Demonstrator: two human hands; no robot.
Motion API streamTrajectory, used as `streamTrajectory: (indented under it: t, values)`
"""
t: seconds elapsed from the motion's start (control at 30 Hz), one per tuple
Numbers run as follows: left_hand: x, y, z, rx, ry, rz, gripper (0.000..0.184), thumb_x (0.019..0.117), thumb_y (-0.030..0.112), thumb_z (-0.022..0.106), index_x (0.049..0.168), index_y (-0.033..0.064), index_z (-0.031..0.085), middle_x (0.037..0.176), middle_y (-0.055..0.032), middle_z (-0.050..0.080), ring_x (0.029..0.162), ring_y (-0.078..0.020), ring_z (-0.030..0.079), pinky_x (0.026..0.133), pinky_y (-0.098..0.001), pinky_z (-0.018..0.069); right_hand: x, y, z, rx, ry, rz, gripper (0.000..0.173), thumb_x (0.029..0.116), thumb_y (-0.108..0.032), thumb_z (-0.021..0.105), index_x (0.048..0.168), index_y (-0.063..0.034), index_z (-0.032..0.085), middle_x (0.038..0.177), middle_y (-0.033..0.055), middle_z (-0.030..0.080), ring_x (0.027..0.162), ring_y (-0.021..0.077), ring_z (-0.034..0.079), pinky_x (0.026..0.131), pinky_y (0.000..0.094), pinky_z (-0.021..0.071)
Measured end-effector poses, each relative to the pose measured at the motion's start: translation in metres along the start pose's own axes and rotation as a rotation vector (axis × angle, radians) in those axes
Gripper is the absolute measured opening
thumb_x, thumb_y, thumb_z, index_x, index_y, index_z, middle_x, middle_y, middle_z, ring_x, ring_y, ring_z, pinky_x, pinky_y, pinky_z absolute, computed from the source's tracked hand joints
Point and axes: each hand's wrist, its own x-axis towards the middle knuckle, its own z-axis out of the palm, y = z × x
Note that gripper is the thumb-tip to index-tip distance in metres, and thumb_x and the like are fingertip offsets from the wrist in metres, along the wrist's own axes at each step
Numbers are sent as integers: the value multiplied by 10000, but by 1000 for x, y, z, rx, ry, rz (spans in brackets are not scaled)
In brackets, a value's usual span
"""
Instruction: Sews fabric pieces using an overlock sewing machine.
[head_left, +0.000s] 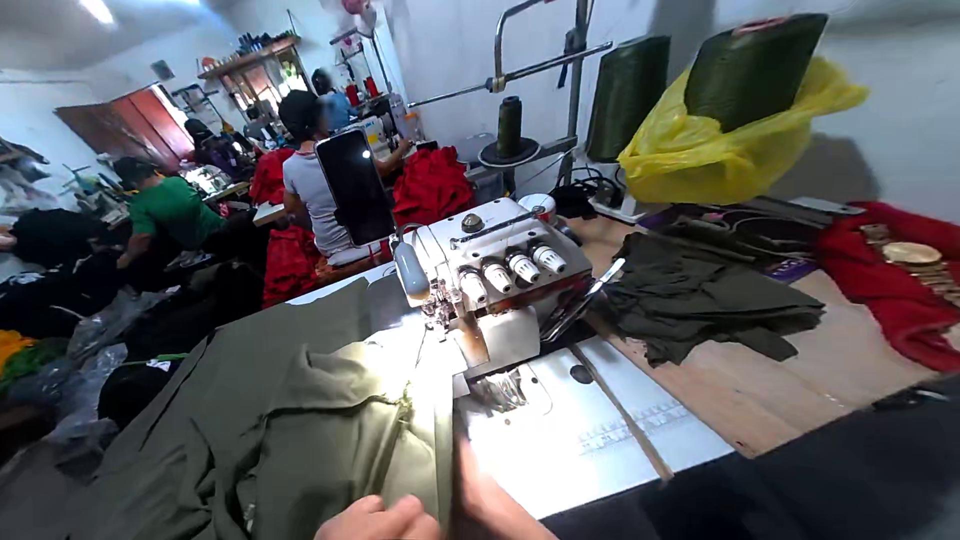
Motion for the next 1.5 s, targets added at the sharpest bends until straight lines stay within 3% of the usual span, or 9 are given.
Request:
streamTrajectory:
  t: [0.2,0.3,0.53,0.73,0.9,1.07,1.2,1.4,1.5]
  values:
    - [-3,1,24,-38,98,-201,246,1013,203,612,900,0,692,782,-150,675,673,-272,685,570,-426,557,7,9,-26,-516,221,-774,148,868,-87,642,948,-52,762,1131,114,732,1173,205,646,1023,324,519]
    - [2,0,14,17,102,-229,242,996,207,612,871,17,695,760,-130,667,645,-254,676,532,-418,540,10,12,-33,-782,173,-872,128,847,-175,619,746,-152,694,921,24,723,1002,207,650,850,321,522]
    - [0,-10,16,-6,237,-319,192,979,174,623,939,13,718,846,-119,702,703,-198,689,597,-362,579,16,-4,-20,-694,197,-914,230,942,-105,529,1001,-111,751,1095,60,747,998,180,698,830,304,576]
    - [-3,-18,18,146,98,-398,301,989,316,629,1054,42,735,932,-131,712,725,-259,713,575,-445,582,9,-8,-35,-868,273,-709,310,980,-353,514,912,-207,779,835,-39,724,773,144,673,600,327,532]
    - [5,-9,30,187,210,-278,297,974,301,651,811,54,679,701,-86,608,583,-215,619,482,-373,499,24,-17,-37,-954,487,-605,361,895,-417,637,629,-174,670,573,-35,603,542,121,615,449,331,450]
    - [9,1,32,234,304,-223,257,947,255,659,769,70,662,707,-78,591,623,-207,603,541,-339,494,61,-23,-43,-888,396,-706,306,752,-182,741,1043,-84,745,1027,53,716,717,160,679,566,354,573]
    - [9,5,34,241,296,-208,231,937,229,657,770,70,658,723,-82,599,655,-217,616,568,-342,508,72,-23,-45,-882,345,-793,27,799,-187,688,776,-178,699,834,-28,679,771,115,672,604,317,561]
    - [9,19,50,56,301,-267,254,967,200,647,780,29,653,1106,-187,692,1020,-265,669,846,-338,570,31,-35,-42,-183,302,87,269,878,-106,730,1142,-85,685,896,11,730,593,89,663,499,255,559]
    - [21,31,48,-13,353,-260,269,979,180,619,761,22,624,1305,-205,680,1158,-263,654,972,-316,514,34,-37,-41,281,196,164,388,895,26,625,1279,14,679,948,103,749,686,141,684,556,271,558]
